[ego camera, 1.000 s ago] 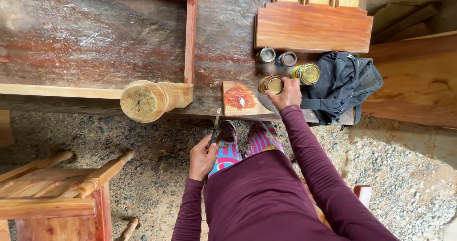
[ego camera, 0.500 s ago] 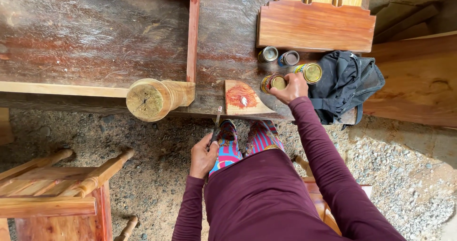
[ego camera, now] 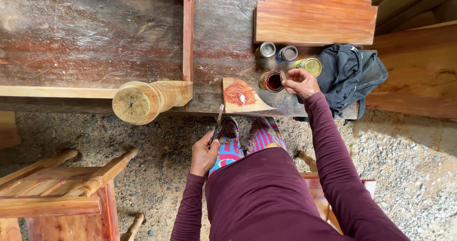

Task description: The person opens several small paint cans and uses a metal tool to scoop and mix different colored paints on a small wooden board. They repeatedly dip the tool into the cans and blend the contents on the board.

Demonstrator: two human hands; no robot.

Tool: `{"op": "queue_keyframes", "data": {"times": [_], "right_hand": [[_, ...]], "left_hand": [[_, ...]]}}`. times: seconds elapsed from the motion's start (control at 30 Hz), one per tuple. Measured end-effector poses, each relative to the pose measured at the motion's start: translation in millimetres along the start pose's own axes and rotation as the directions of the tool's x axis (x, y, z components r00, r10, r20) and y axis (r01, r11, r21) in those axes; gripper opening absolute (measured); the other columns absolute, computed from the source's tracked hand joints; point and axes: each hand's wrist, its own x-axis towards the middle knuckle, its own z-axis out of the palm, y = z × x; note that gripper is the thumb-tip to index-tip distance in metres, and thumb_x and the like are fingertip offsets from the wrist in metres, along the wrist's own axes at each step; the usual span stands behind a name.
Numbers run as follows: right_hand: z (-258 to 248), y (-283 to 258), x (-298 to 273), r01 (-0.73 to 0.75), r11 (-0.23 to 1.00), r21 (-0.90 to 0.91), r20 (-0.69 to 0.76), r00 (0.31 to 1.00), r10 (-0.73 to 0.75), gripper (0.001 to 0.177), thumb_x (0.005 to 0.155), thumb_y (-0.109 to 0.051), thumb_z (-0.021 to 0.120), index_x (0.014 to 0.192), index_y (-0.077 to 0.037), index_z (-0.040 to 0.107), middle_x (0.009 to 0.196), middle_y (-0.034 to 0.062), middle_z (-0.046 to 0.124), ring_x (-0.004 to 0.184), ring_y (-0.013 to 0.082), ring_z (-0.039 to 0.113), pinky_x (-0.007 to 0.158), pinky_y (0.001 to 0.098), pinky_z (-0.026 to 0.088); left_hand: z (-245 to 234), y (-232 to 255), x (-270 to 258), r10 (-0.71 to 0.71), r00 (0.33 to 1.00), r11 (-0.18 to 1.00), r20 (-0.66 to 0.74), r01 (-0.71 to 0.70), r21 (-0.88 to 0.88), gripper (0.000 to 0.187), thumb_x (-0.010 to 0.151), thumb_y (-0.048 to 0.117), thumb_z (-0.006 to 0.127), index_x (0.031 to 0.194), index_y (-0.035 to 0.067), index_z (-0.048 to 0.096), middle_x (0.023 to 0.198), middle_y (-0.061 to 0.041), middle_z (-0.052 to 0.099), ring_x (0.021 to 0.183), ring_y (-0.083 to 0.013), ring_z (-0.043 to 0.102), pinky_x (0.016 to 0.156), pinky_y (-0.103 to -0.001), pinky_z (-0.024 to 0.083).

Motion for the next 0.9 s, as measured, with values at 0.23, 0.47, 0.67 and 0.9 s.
{"op": "queue_keyframes", "data": {"times": [0.23,0.47,0.67,0.9], "right_hand": [[-14.6,7.5,3.2,-0.068,0.984,0.164,0.072,0.996,0.057,0.046,0.083,-0.006,0.081,0.125,-0.002,0.06,0.109,0.0114,0.074,0.096,0.0168,0.074,0.079,0.0323,0.064],[6.1,-7.7,-11.0,0.158,0.964,-0.216,0.02,0.987,-0.157,0.059,0.072,-0.02,0.093,0.12,-0.002,0.065,0.11,0.0117,0.074,0.097,0.0191,0.072,0.085,0.0335,0.062],[43.1,-19.3,-23.3,0.204,0.646,-0.735,-0.074,0.924,-0.375,0.072,0.064,-0.04,0.098,0.116,0.0,0.068,0.107,0.0147,0.073,0.091,0.0258,0.072,0.085,0.0371,0.059],[52.5,-3.1,-16.7,0.211,0.543,-0.813,-0.123,0.848,-0.515,0.067,0.055,-0.041,0.1,0.107,-0.006,0.075,0.102,0.0134,0.063,0.092,0.0346,0.066,0.078,0.0464,0.055]], "left_hand": [[4.8,1.2,0.5,0.021,1.0,0.999,-0.005,-0.021,0.041,0.039,0.091,0.009,0.059,0.127,0.006,0.071,0.069,0.003,0.062,0.059,-0.0028,0.054,0.054,-0.024,0.048],[8.0,3.4,0.4,-0.016,1.0,0.998,-0.015,0.017,0.055,0.038,0.091,0.01,0.06,0.127,0.007,0.072,0.068,0.002,0.062,0.058,-0.0035,0.053,0.054,-0.025,0.047],[8.4,3.0,-0.5,-0.013,0.999,0.999,-0.029,0.014,0.048,0.038,0.091,0.01,0.06,0.127,0.006,0.072,0.067,0.002,0.062,0.058,-0.0041,0.056,0.054,-0.025,0.049],[6.5,-8.4,1.6,-0.018,0.999,0.999,-0.035,0.02,0.034,0.039,0.091,0.011,0.06,0.129,0.005,0.07,0.068,0.002,0.062,0.059,-0.0042,0.056,0.054,-0.026,0.048]]}}
